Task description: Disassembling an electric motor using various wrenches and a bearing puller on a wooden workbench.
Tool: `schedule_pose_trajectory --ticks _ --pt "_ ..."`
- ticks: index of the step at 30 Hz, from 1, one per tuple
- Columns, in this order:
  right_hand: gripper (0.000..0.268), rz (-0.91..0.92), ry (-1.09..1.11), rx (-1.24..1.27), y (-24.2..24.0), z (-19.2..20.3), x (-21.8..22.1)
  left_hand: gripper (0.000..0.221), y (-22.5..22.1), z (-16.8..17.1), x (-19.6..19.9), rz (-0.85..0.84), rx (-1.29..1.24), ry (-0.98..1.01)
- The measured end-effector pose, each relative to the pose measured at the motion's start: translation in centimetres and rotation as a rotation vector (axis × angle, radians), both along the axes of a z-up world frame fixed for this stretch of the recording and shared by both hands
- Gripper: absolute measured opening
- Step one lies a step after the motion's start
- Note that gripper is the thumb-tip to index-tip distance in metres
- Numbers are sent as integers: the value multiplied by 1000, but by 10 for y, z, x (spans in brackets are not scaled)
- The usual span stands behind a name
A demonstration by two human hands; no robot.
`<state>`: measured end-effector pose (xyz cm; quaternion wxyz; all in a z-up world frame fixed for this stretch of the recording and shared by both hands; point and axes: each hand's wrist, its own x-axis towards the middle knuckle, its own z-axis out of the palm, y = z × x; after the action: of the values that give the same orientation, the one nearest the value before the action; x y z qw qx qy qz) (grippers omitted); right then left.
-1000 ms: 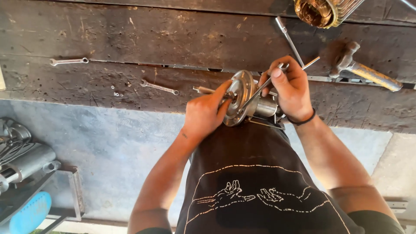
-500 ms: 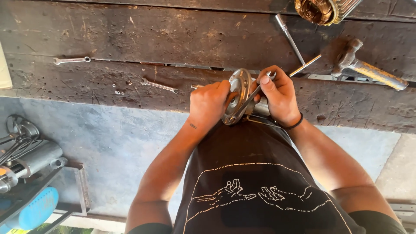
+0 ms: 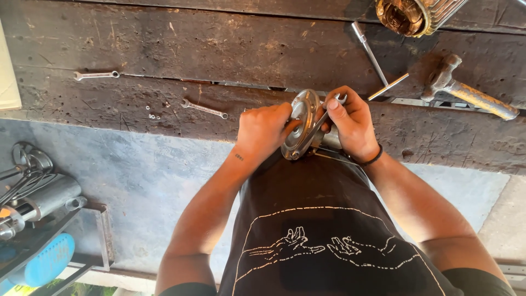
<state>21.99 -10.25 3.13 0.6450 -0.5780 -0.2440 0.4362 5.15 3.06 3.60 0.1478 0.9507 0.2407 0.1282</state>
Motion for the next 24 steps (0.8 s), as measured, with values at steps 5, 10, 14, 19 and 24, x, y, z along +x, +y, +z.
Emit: schedule_pose_trajectory --ticks 5,10,14,19,24 --pt "29 -3 -11 7 -2 -4 1 42 7 6 9 104 72 -111" --pt "31 -129 34 43 -5 -4 5 17 22 3 -15 201 -1260 -435" --pt "26 -231 184 57 -7 -4 10 26 16 -1 -37 380 -1747 -693" --pt "24 -93 200 30 -7 2 12 22 -26 -25 -47 404 -1702 -597" --pt "29 62 207 82 -7 3 14 31 -49 -14 -40 349 -1662 -609"
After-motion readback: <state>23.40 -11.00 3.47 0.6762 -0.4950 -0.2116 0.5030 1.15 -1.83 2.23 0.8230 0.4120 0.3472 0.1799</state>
